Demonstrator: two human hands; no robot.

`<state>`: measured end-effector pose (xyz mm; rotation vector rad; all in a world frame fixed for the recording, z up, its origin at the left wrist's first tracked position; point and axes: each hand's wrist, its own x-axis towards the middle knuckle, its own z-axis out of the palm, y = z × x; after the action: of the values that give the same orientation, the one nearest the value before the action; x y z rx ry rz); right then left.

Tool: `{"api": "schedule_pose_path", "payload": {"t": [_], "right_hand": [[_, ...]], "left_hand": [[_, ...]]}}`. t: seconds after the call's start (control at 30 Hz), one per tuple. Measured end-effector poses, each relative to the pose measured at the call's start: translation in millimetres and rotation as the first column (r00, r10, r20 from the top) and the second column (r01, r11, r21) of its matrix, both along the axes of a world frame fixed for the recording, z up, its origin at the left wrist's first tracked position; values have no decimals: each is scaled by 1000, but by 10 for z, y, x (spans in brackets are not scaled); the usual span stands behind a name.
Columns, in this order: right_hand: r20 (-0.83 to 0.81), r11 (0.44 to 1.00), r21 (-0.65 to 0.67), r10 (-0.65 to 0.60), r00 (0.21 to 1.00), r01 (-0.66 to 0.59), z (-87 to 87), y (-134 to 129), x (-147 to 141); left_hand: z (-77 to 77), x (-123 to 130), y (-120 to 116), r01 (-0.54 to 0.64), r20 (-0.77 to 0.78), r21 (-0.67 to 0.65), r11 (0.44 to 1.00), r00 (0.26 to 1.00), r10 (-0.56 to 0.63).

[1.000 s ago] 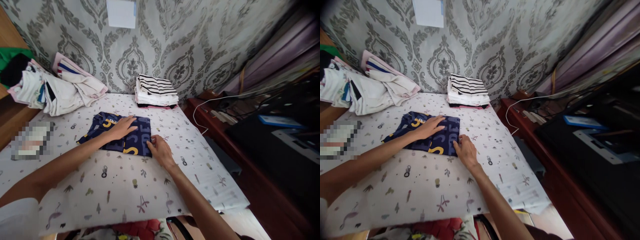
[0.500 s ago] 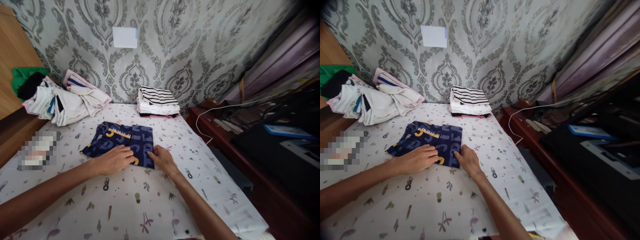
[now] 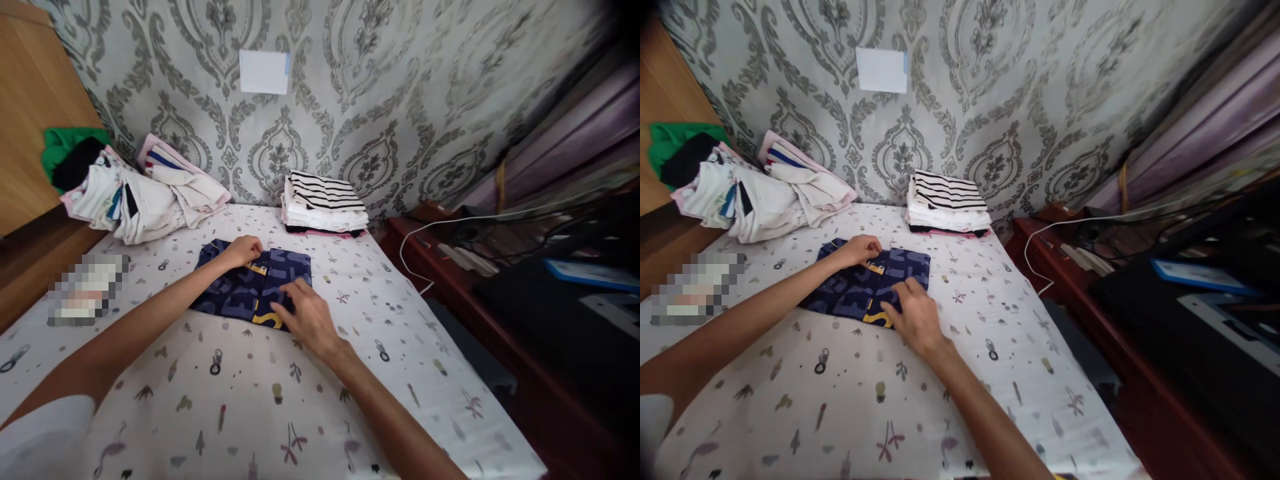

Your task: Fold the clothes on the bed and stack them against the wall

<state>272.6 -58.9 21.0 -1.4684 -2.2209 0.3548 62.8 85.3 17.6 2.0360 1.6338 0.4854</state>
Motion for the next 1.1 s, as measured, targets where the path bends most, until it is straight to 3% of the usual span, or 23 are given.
{"api": "schedule_pose_path", "payload": {"t": [0.07,0.17,0.33,0.47,0.8,1.1], "right_hand": [[90,997,-41,69,994,-65,50,74,-178],[221,994,-98,72,973,-51,103,264,-361],[392,989,-146,75,917,-18,111,642,-415],[432,989,-142,95,897,-36,93,802,-393],[184,1000,-12,-7,983,9,-126,804,-285],[-63,994,106,-17,998,24,-290,835,-226]], "left_hand": [[-75,77,171,-33,-35,-11,999,999,33],[-169,152,289,-49,-43,-36,998,998,48],[-224,161,314,-62,22,-92,994,998,64],[-214,176,294,-72,86,-126,989,993,83],[-200,241,232,-87,210,-128,988,971,112],[-123,292,160,-57,314,-115,992,945,90]]}}
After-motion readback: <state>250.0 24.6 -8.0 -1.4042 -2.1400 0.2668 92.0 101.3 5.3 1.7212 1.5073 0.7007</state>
